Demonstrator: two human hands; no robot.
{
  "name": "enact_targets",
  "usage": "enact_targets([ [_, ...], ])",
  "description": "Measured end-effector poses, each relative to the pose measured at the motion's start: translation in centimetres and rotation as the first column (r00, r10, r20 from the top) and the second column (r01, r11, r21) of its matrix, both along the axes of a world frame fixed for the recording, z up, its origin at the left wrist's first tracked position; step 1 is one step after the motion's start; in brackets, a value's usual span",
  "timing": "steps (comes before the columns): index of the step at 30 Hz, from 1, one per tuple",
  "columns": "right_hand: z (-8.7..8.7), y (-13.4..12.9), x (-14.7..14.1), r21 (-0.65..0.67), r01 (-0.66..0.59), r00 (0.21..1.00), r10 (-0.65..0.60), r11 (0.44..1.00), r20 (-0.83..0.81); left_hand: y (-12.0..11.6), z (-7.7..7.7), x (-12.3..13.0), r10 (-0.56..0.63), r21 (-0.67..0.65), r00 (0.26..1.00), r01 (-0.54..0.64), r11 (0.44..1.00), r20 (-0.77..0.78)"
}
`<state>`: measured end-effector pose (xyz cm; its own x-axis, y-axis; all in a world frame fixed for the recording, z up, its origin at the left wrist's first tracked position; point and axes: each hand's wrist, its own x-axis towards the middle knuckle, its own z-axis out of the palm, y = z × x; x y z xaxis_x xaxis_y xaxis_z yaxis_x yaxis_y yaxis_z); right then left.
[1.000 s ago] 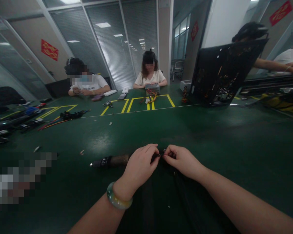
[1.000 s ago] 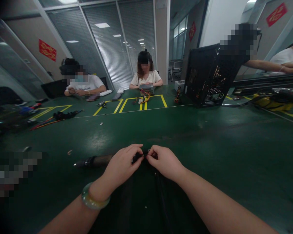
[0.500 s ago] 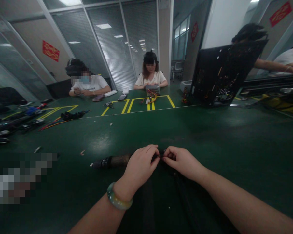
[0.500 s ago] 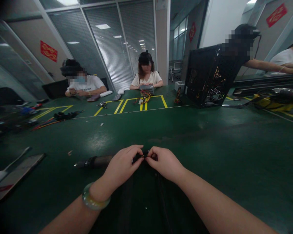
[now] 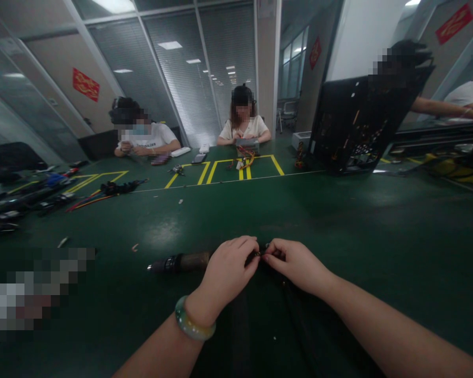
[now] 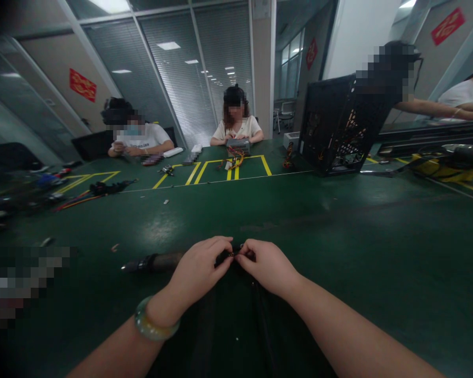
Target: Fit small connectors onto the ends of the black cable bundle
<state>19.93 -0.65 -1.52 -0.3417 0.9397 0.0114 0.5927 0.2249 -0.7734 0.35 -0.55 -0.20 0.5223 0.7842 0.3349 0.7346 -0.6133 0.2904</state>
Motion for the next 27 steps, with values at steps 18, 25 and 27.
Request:
enact_targets([
  [18,0.04,0.09,0.05,-0.002,0.003,1.000,-0.003,1.000,0.008,0.12,-0.18,-0.14,-0.021,-0.028,1.000,0.021,0.999,-0.003],
  [25,0.44,0.00,-0.06,-0.005,0.021,0.997,-0.021,1.000,0.074,-0.05,-0.06,-0.02,0.004,-0.031,1.000,-0.005,1.000,-0.029],
  [27,0.61,-0.10,-0.07,-0.010,0.019,0.997,-0.019,1.000,0.077,-0.07,0.00,-0.01,0.002,-0.031,1.000,-0.003,1.000,-0.028],
])
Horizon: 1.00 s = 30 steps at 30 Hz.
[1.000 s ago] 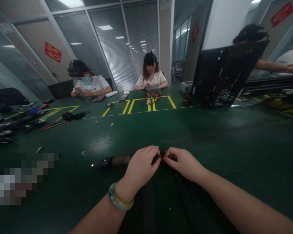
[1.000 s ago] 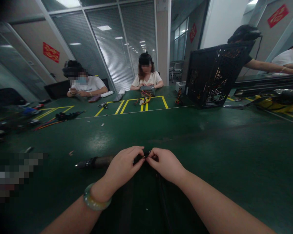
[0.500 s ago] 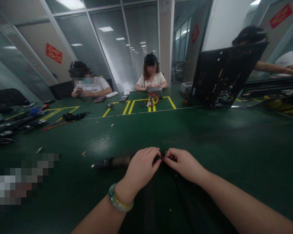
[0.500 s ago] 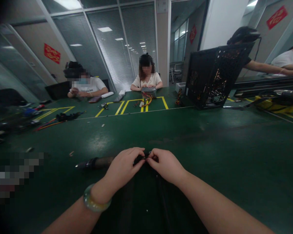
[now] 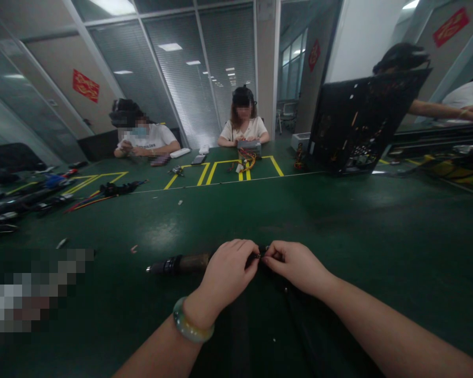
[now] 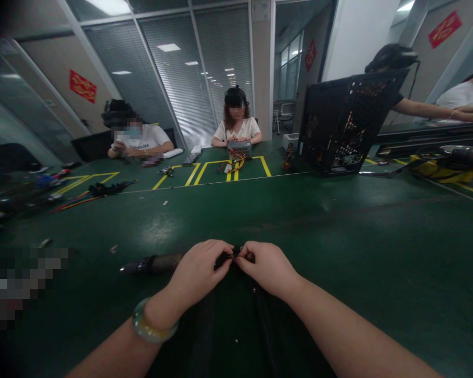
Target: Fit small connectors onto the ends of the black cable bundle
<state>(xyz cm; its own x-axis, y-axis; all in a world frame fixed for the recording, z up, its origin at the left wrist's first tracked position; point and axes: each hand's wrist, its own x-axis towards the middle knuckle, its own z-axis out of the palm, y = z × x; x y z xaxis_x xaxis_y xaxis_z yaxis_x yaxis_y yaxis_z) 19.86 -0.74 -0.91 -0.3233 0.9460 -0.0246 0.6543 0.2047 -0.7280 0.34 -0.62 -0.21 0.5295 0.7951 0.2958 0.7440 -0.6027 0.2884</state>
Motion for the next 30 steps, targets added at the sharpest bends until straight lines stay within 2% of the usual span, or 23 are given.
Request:
enact_targets([
  [9,0.19,-0.23,0.04,-0.046,-0.005,1.000,0.004,0.999,-0.007,0.06,0.11,0.00,0.004,-0.014,1.000,-0.004,1.000,-0.010],
  [24,-0.05,-0.23,-0.34,0.001,-0.002,1.000,0.002,1.000,-0.010,-0.01,-0.01,-0.03,0.000,-0.004,1.000,0.000,1.000,-0.014],
  [30,-0.49,-0.05,-0.47,0.013,0.036,0.999,-0.035,0.999,-0.026,0.02,-0.21,0.25,0.051,0.027,0.999,-0.050,0.998,-0.012],
])
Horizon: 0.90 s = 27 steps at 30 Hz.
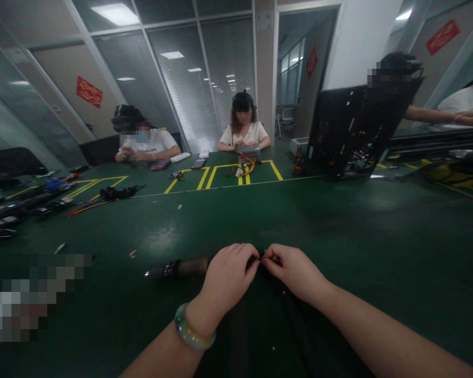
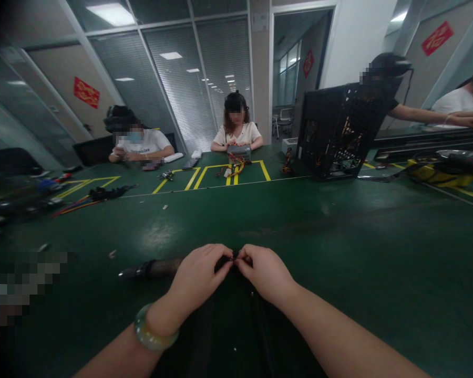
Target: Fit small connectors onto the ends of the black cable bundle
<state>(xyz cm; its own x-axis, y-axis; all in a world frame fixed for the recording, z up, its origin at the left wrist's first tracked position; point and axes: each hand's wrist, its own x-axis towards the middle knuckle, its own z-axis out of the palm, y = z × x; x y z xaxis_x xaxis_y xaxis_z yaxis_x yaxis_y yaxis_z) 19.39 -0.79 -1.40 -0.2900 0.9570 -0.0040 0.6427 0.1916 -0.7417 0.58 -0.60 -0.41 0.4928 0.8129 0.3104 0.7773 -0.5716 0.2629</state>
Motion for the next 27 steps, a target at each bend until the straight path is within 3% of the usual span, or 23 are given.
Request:
enact_targets([
  [10,-0.02,0.01,0.21,-0.046,-0.028,0.997,0.025,0.999,-0.068,0.00,0.15,-0.02,-0.012,-0.002,1.000,0.012,1.000,0.003],
  [21,0.76,-0.32,0.11,-0.060,-0.013,0.999,0.011,0.998,-0.036,0.01,0.00,-0.07,-0.014,0.005,1.000,0.014,1.000,0.007],
  [27,0.31,-0.14,0.17,-0.030,-0.011,0.999,0.010,0.999,-0.041,-0.02,0.10,-0.22,-0.027,0.006,1.000,0.026,1.000,0.016],
])
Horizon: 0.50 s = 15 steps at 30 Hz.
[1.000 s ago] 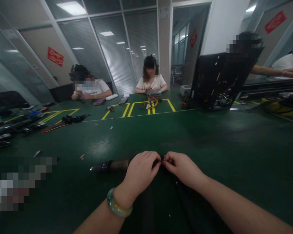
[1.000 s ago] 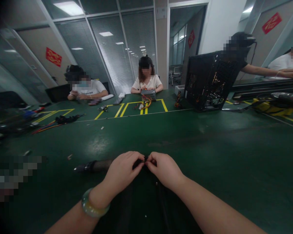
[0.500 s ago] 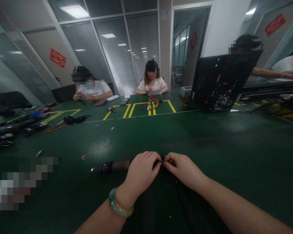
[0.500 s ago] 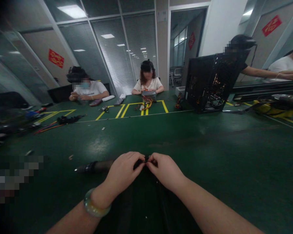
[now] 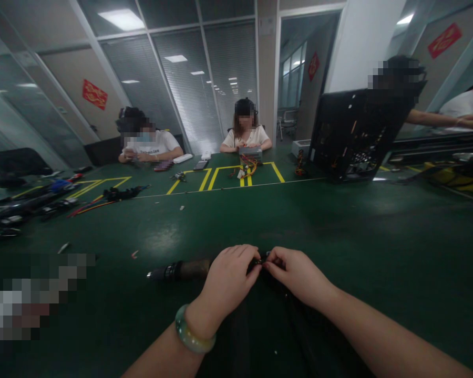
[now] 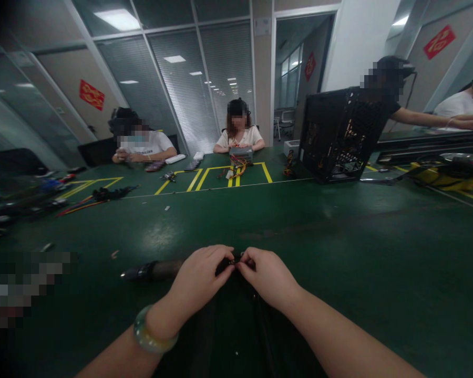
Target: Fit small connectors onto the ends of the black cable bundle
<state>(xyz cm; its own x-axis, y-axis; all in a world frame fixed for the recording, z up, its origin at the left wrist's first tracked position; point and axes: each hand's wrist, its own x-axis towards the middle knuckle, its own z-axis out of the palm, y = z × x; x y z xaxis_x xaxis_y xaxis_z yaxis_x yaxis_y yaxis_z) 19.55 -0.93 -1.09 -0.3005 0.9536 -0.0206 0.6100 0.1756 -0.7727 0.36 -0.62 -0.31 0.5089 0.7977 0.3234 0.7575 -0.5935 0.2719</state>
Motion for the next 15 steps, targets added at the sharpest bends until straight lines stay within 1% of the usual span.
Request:
enact_targets([
  [6,0.06,0.00,-0.03,-0.001,-0.005,1.000,0.005,1.000,0.015,0.14,-0.18,-0.07,-0.003,0.042,1.000,0.002,0.999,0.007],
  [11,-0.29,0.04,0.07,0.005,-0.002,1.000,0.002,1.000,0.006,0.16,-0.31,-0.03,-0.042,0.053,0.999,0.042,0.998,-0.001],
  [15,-0.63,0.17,-0.01,0.044,-0.005,1.000,0.005,0.999,0.015,0.24,-0.45,-0.07,-0.020,0.056,1.000,0.019,0.998,0.010],
])
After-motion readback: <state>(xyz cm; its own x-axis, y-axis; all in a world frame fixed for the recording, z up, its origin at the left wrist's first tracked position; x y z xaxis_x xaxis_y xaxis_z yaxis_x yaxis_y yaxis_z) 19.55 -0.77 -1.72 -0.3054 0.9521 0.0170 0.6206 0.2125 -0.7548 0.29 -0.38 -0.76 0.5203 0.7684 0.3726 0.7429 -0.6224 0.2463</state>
